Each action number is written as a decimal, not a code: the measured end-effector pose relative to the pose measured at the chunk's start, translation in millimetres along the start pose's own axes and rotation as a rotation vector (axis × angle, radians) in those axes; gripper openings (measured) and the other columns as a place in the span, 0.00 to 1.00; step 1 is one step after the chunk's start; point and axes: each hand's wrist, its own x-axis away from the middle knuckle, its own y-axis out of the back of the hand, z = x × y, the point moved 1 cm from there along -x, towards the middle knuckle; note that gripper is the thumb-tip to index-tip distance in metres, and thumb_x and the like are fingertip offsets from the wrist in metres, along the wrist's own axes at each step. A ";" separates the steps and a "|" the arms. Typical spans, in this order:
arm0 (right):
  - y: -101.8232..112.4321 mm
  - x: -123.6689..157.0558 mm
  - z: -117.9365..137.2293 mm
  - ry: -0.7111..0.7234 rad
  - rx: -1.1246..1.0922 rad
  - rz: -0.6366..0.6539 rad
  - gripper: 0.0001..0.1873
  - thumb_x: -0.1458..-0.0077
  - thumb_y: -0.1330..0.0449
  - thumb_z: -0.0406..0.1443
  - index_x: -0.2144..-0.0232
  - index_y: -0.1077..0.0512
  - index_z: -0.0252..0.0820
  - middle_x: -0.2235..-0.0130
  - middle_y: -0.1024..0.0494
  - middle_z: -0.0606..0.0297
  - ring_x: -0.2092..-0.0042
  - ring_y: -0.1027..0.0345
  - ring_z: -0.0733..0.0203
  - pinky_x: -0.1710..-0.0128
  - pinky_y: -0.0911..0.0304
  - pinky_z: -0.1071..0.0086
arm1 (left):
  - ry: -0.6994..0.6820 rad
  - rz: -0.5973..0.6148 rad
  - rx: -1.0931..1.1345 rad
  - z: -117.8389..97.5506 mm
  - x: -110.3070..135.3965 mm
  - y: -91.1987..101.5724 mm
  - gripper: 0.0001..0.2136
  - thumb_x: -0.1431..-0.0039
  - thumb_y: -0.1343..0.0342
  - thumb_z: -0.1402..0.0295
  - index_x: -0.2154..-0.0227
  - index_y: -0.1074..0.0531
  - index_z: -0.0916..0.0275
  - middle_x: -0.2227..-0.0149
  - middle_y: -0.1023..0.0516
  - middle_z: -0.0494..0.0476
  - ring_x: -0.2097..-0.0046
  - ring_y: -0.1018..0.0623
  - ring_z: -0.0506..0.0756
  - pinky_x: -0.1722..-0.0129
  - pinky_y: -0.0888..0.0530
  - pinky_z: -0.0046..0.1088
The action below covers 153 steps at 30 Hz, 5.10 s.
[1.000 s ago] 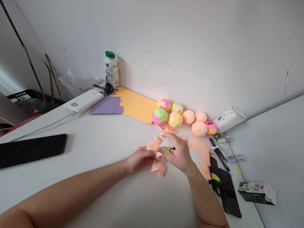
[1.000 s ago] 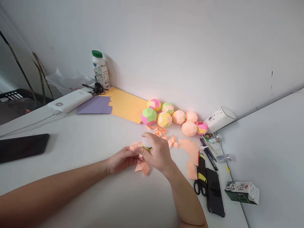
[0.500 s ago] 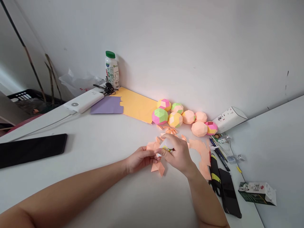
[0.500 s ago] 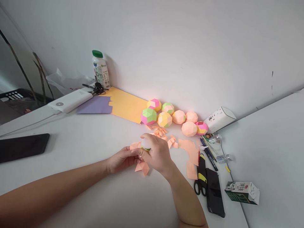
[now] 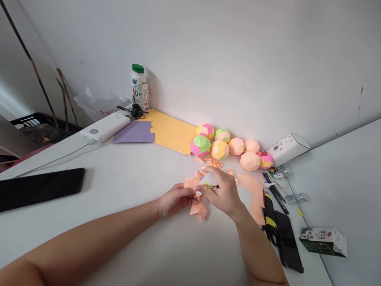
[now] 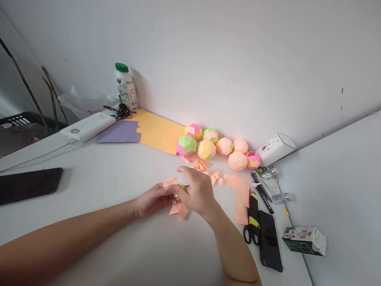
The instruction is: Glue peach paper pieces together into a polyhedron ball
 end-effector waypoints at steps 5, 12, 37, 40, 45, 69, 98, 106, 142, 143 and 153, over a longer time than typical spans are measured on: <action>3.0 -0.6 -0.3 -0.019 0.021 0.031 0.18 0.48 0.44 0.50 0.63 0.31 0.43 0.74 0.24 0.66 0.74 0.32 0.63 0.74 0.41 0.71 | 0.006 0.003 0.009 1.2 -0.1 1.7 0.05 0.48 0.43 0.71 0.73 0.25 0.68 0.72 0.26 0.58 0.66 0.28 0.55 0.63 0.33 0.31; 2.1 0.0 0.2 -0.006 -0.036 0.023 0.18 0.48 0.42 0.48 0.61 0.32 0.42 0.67 0.22 0.63 0.73 0.32 0.63 0.75 0.41 0.71 | 0.005 -0.015 0.004 0.6 -0.3 0.5 0.06 0.49 0.42 0.69 0.74 0.25 0.68 0.72 0.25 0.59 0.67 0.28 0.55 0.63 0.33 0.31; 1.8 0.7 -2.0 0.011 0.014 0.028 0.20 0.49 0.42 0.49 0.61 0.31 0.42 0.72 0.22 0.64 0.74 0.32 0.62 0.74 0.41 0.70 | 0.005 0.004 -0.012 0.9 0.2 1.4 0.06 0.48 0.43 0.71 0.73 0.24 0.68 0.71 0.25 0.58 0.66 0.28 0.55 0.62 0.33 0.32; 3.1 0.4 -0.8 0.024 0.074 0.014 0.21 0.49 0.42 0.50 0.61 0.30 0.40 0.70 0.22 0.62 0.75 0.33 0.63 0.75 0.42 0.71 | 0.005 0.010 -0.006 1.6 -0.1 2.7 0.06 0.47 0.44 0.70 0.73 0.24 0.67 0.71 0.25 0.59 0.66 0.28 0.55 0.61 0.33 0.32; 2.4 0.6 0.2 0.054 0.104 -0.003 0.20 0.48 0.43 0.50 0.61 0.30 0.41 0.66 0.21 0.61 0.75 0.33 0.64 0.74 0.41 0.71 | 0.004 0.019 -0.008 1.8 -0.5 4.3 0.07 0.47 0.44 0.69 0.71 0.24 0.67 0.69 0.24 0.60 0.65 0.27 0.56 0.61 0.33 0.33; 2.9 0.9 0.1 0.060 0.074 -0.002 0.18 0.48 0.42 0.48 0.61 0.31 0.40 0.67 0.21 0.62 0.76 0.33 0.65 0.75 0.41 0.71 | 0.010 0.005 -0.039 0.1 0.1 1.9 0.07 0.47 0.44 0.69 0.72 0.24 0.68 0.69 0.24 0.60 0.66 0.27 0.55 0.60 0.32 0.33; 5.5 129.7 -52.5 -0.128 0.365 -0.234 0.08 0.51 0.41 0.33 0.78 0.38 0.42 0.62 0.32 0.57 0.58 0.36 0.53 0.58 0.37 0.58 | -0.039 -0.043 0.006 3.6 0.8 2.7 0.04 0.48 0.43 0.71 0.71 0.25 0.66 0.65 0.25 0.60 0.67 0.28 0.52 0.59 0.30 0.32; -46.3 92.3 -16.9 -0.348 0.115 0.208 0.11 0.49 0.41 0.41 0.66 0.31 0.41 0.61 0.32 0.57 0.59 0.36 0.54 0.62 0.34 0.60 | -0.078 -0.027 0.032 0.0 4.0 -5.3 0.04 0.49 0.42 0.71 0.71 0.25 0.66 0.64 0.22 0.60 0.55 0.26 0.58 0.49 0.34 0.38; -47.4 94.7 -48.0 -0.740 -1.330 0.063 0.10 0.57 0.34 0.42 0.77 0.24 0.41 0.66 0.24 0.64 0.62 0.31 0.59 0.58 0.36 0.62 | -0.094 -0.036 -0.412 15.5 9.2 -0.5 0.10 0.48 0.42 0.64 0.65 0.23 0.63 0.63 0.22 0.58 0.58 0.25 0.60 0.55 0.32 0.38; -46.7 94.3 -47.9 -0.719 -1.331 0.073 0.10 0.56 0.35 0.42 0.77 0.24 0.41 0.67 0.24 0.64 0.62 0.31 0.60 0.58 0.37 0.62 | -0.092 -0.030 -0.420 15.7 9.2 -0.5 0.10 0.47 0.42 0.64 0.65 0.23 0.63 0.63 0.22 0.59 0.58 0.26 0.60 0.55 0.32 0.38; -48.6 95.6 -53.6 -0.663 -1.380 0.119 0.11 0.51 0.38 0.41 0.78 0.24 0.40 0.71 0.28 0.64 0.65 0.36 0.63 0.61 0.40 0.67 | -0.096 0.107 -0.416 11.0 9.5 -2.7 0.16 0.48 0.42 0.62 0.57 0.27 0.64 0.56 0.25 0.62 0.52 0.28 0.63 0.51 0.35 0.40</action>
